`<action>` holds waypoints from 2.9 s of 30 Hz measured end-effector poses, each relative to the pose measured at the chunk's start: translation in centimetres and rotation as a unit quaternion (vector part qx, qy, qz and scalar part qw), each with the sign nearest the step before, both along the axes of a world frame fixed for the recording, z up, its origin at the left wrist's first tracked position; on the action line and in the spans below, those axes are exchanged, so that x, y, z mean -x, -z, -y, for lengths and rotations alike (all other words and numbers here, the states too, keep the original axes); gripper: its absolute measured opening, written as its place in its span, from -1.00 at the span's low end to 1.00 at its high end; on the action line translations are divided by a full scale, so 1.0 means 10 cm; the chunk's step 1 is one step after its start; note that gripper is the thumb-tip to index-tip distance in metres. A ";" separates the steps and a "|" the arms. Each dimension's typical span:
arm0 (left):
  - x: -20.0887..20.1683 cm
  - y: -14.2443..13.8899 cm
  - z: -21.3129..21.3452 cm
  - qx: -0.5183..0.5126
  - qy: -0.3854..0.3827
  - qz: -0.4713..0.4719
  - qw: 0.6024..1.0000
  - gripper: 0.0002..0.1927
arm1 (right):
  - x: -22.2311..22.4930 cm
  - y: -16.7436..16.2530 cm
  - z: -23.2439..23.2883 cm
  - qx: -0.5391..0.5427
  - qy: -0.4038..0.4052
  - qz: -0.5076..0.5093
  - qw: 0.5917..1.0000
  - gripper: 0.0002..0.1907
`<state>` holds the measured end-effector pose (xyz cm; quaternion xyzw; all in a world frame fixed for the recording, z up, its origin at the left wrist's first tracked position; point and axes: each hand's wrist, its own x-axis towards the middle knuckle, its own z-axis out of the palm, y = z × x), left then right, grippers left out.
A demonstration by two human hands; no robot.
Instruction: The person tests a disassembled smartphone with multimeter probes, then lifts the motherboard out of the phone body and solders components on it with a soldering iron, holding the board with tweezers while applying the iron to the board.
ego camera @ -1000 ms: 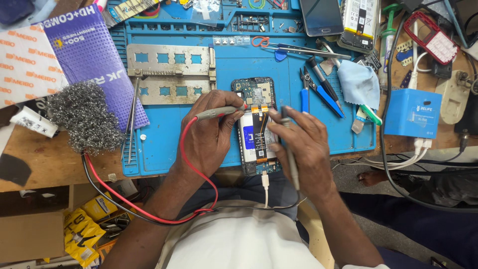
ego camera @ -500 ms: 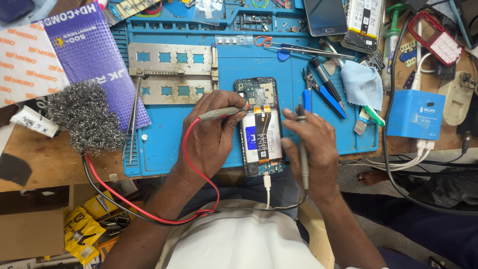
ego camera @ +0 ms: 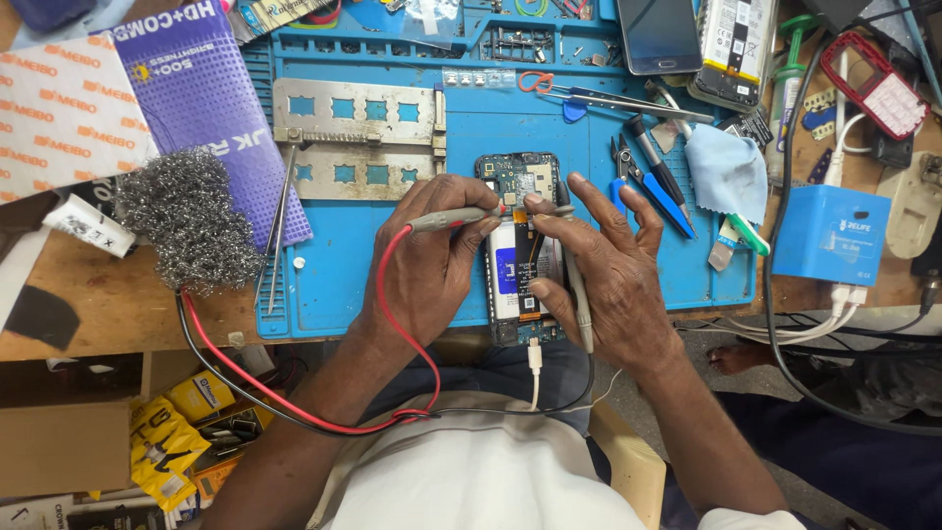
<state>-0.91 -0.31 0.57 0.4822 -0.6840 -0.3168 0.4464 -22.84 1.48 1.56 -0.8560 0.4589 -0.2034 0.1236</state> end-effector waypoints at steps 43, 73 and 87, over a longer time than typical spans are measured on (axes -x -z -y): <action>-0.03 0.04 -0.07 0.030 -0.034 -0.103 0.994 -0.83 | -0.02 0.05 0.02 0.048 0.030 -0.059 0.997 -0.37; -0.04 0.01 -0.07 0.034 -0.033 -0.096 0.994 -0.84 | -0.07 0.04 0.08 0.005 0.030 -0.062 0.998 -0.23; -0.14 0.16 -0.06 -0.165 0.118 -0.442 0.874 -0.67 | -0.01 0.10 0.08 0.023 0.037 -0.030 0.999 -0.30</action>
